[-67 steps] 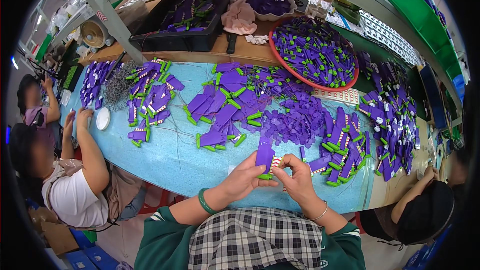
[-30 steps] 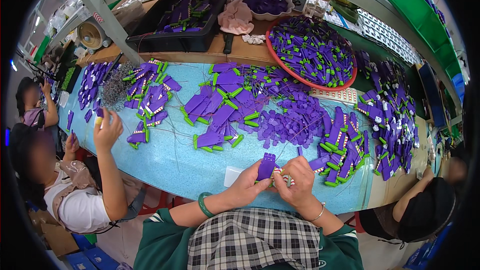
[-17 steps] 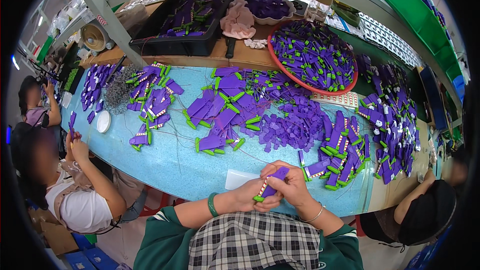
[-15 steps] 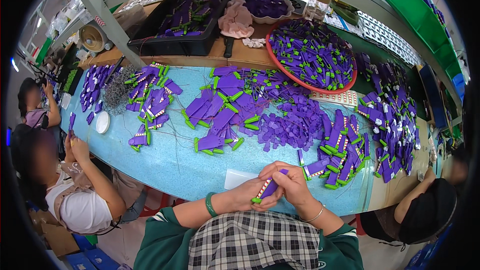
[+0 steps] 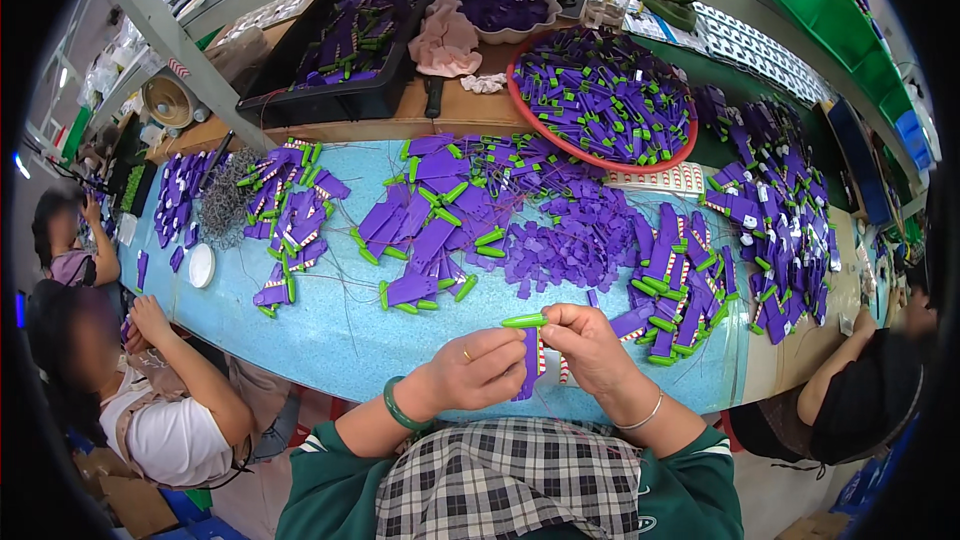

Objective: The person assembles small purple and green plastic components by hand at a factory workstation. They repeatedly pick up a purple piece, insert a green piece, and place the finished unit on the table. The task involves repetitive manual assembly of identical parts.

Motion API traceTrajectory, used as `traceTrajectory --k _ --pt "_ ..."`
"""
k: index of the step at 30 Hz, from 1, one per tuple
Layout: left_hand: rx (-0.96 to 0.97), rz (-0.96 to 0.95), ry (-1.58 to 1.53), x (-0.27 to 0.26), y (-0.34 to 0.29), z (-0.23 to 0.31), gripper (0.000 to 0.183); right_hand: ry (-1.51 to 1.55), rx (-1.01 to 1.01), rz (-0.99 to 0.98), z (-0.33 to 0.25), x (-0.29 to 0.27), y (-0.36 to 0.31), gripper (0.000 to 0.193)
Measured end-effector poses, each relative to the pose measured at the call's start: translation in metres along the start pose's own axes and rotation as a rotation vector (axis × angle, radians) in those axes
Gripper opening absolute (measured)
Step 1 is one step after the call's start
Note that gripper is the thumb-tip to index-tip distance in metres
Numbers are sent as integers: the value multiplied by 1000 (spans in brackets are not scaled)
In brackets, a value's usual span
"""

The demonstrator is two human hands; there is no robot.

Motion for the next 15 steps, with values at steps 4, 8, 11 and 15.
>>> traceTrajectory --k 4,8,11,15 --pt "59 2 -47 0 -2 5 17 -119 -73 -13 -3 0 -1 13" --pt "87 15 -73 0 -2 10 16 -131 49 -61 -2 -1 -1 17" --pt "123 4 -82 -4 3 11 15 -15 148 -91 7 5 -2 20" --pt "105 -12 -86 -6 4 12 16 78 304 -124 15 11 -14 26"
Point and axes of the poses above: each hand's wrist, its own y-axis towards the middle knuckle, its own x-axis out of the palm, z = x × y, the point moved 4 cm from there along y, towards the middle knuckle, and after that the axes turned 4 degrees about z, right-handed, at the moved point
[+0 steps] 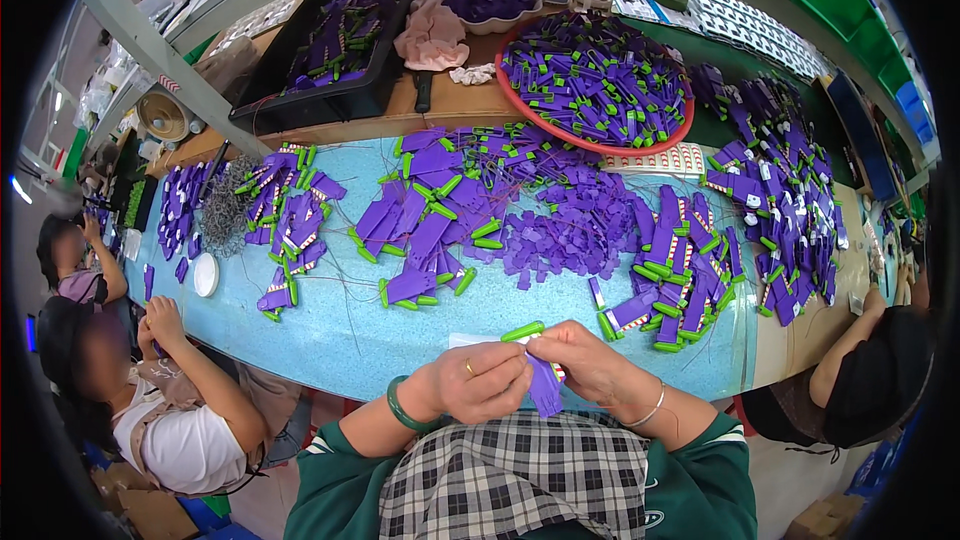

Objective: The person assembles small purple and green plastic components by hand at a factory workstation. They repeatedly pick up a purple piece, insert a green piece, and place the finished unit on the table. The task involves repetitive manual assembly of identical parts.

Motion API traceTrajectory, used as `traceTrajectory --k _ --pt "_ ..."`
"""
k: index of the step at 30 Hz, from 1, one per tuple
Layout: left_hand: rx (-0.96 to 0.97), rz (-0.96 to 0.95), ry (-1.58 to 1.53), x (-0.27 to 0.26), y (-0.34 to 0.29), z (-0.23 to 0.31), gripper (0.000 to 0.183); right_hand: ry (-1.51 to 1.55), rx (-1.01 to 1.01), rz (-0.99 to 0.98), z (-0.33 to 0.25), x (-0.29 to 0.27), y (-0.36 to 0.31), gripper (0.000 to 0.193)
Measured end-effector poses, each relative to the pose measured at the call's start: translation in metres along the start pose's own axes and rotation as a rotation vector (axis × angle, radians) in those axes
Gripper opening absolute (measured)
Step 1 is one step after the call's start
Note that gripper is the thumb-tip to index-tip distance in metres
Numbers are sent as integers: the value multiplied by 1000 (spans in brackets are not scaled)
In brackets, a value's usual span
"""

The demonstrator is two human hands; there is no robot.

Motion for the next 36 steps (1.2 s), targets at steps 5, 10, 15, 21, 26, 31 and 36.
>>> traceTrajectory --k 5,10,15,21,26,31,36 --pt "-106 -25 -10 3 -1 -4 18 -64 89 -208 15 -10 -27 31" --pt "-877 -62 -274 16 -16 -17 12 -272 -401 -49 -11 -36 -26 17" --pt "-1582 63 -1219 48 -27 -26 13 -395 -447 161 -22 -42 -25 31" --pt "-1543 -116 -1161 51 -17 -27 15 -352 -328 111 -20 -48 -27 33" --pt "-1557 -213 -1162 63 -9 -22 16 -354 -297 113 -13 -51 -26 32" --pt "-1593 -224 -1265 90 3 -28 14 -64 -569 365 -18 -59 -34 25" --pt "-515 -514 -146 116 38 -48 17 184 -905 580 -55 -81 -60 17"
Point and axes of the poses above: each hand's wrist, its own y-axis towards the middle knuckle, its own x-axis out of the palm, z = x × y, the point moved 4 cm from there along y, towards the middle knuckle, and after that the axes turned 4 degrees about z, right-handed, at the moved point
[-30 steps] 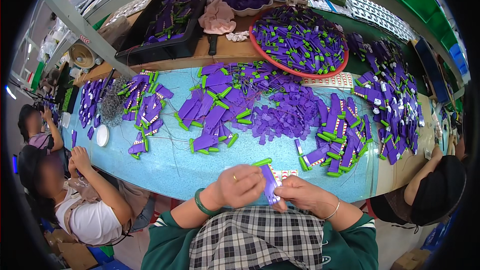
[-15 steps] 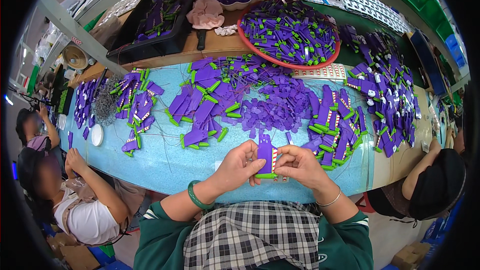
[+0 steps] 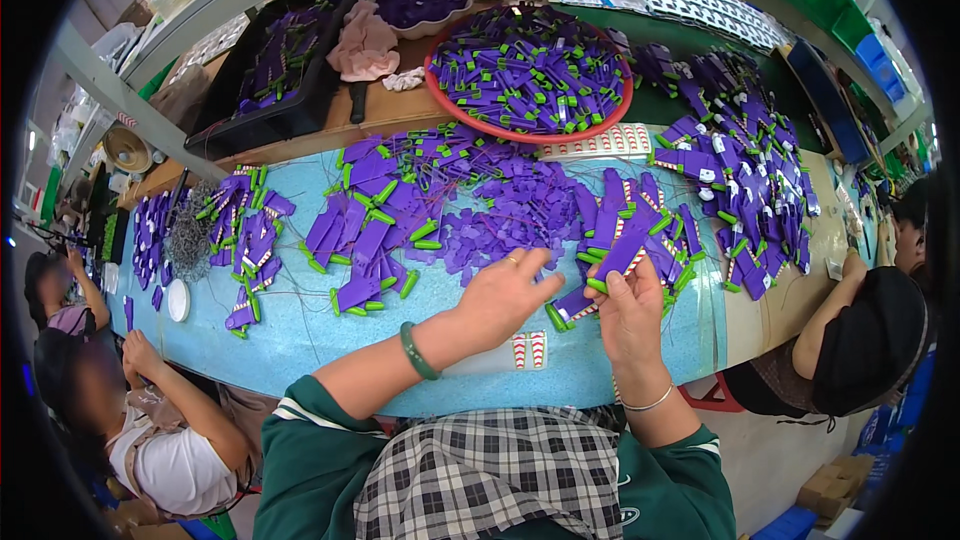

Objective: The person assembles small purple and green plastic components by hand at a factory workstation. They repeatedly pick up a purple piece, insert a green piece, and place the finished unit on the table. The task involves repetitive manual assembly of identical parts.

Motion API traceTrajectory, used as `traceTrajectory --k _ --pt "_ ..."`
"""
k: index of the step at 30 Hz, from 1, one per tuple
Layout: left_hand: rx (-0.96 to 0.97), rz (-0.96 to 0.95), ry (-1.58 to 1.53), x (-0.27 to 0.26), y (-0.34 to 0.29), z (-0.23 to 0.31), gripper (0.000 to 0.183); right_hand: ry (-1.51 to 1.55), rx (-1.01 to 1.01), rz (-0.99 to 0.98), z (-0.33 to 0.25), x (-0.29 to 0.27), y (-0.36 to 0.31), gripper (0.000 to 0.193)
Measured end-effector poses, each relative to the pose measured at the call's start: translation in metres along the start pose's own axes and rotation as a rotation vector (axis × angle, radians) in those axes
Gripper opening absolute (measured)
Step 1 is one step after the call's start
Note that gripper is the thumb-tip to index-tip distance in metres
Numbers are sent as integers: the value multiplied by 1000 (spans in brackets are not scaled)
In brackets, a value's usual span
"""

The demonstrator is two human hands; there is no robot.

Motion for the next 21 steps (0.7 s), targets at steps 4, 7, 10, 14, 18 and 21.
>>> traceTrajectory --k 4,7,10,14,18,21 --pt "199 -25 177 17 7 -7 16 -237 60 -230 8 -16 -6 31" --pt "-123 -16 -223 0 -1 -17 11 -399 36 -194 9 -21 -15 46" --pt "-590 69 -1005 -21 -28 -20 10 -535 -25 -203 18 -21 -27 51" --pt "-704 260 -1529 -16 -67 -24 15 -832 -312 -384 24 8 -38 52" --pt "-687 383 -1362 -12 -84 -20 18 -903 -480 -450 31 31 -46 55" --pt "-632 416 -1171 -16 -94 -15 18 -965 -527 -475 31 35 -50 56"
Point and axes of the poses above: each hand's wrist, its own y-axis towards the middle knuckle, its own x-axis out of the palm, z = x × y, the point moved 4 cm from there along y, towards the middle knuckle, and after that the axes turned 4 degrees about z, right-handed, at the moved point
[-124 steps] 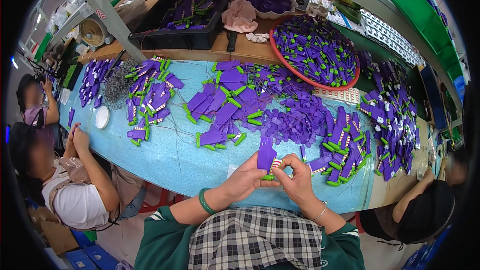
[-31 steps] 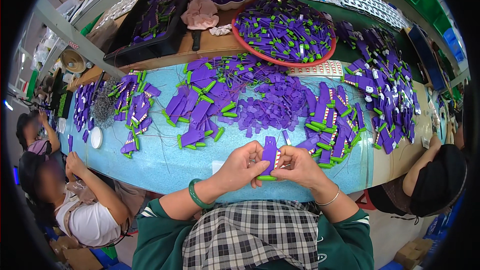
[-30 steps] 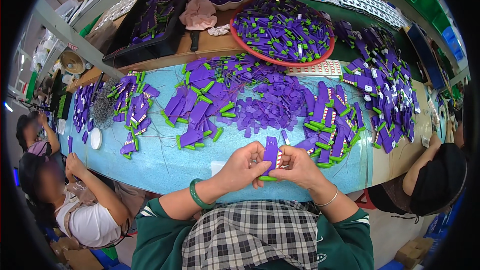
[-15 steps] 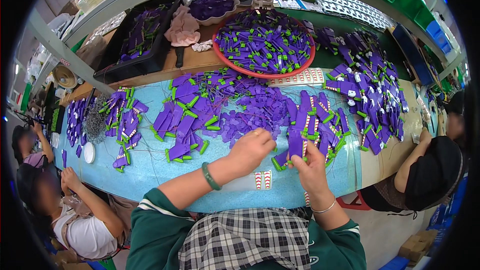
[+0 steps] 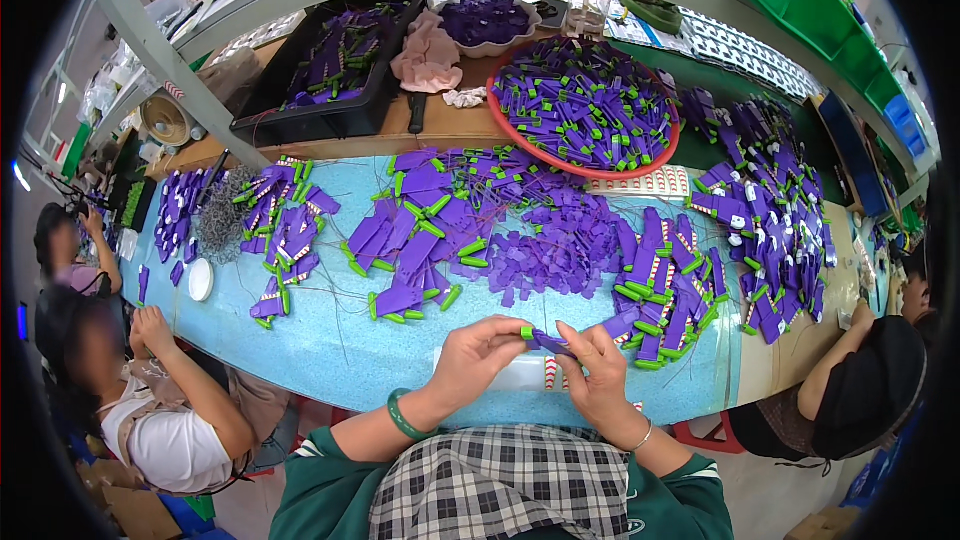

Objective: The person assembles small purple and green plastic components by hand at a factory workstation. They repeatedly pick up a purple piece, insert a green piece, and place the finished unit on the table. The task involves repetitive manual assembly of identical parts.

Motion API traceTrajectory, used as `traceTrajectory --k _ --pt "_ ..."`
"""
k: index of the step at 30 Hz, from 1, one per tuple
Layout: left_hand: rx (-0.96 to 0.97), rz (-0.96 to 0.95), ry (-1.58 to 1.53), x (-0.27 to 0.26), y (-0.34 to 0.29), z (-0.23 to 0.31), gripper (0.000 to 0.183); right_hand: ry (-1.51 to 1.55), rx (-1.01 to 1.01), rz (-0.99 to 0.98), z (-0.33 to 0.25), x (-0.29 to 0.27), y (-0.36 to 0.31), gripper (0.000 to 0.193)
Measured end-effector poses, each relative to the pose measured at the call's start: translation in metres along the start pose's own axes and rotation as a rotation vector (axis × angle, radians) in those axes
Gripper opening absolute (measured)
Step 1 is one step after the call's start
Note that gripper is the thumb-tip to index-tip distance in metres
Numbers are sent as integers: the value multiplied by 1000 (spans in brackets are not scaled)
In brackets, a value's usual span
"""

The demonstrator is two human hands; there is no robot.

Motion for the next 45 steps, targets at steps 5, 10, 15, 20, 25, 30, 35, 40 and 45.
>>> traceTrajectory --k 5,10,15,20,25,30,35,40,45 --pt "-272 52 -132 -14 -13 -27 16 -12 153 -342 -1 -4 3 53" --pt "-348 -186 108 -6 -23 -25 14 51 109 -688 6 1 3 53" --pt "-338 -106 176 -7 -15 -11 13 215 365 -498 0 17 8 65" --pt "-165 -178 35 -19 -9 9 10 909 370 -585 -3 26 13 60" --pt "251 -246 647 -14 -7 50 14 401 40 -523 -4 22 43 24" --pt "252 -261 734 -28 -7 59 12 -144 -355 -512 -24 32 67 14" --pt "30 207 111 -68 -9 76 7 -592 -186 -275 11 41 94 23" --pt "372 404 -184 -87 -10 74 12 -694 -140 -376 25 66 86 22" --pt "373 409 -239 -88 -10 60 19 -677 -102 -347 29 66 82 16"
Point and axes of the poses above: each hand's wrist, its own y-axis towards the middle knuckle, its own x-axis out of the palm, z = x × y, the point moved 4 cm from there along y, towards the middle knuckle, and after that the axes turned 4 degrees about z, right-handed, at the moved point
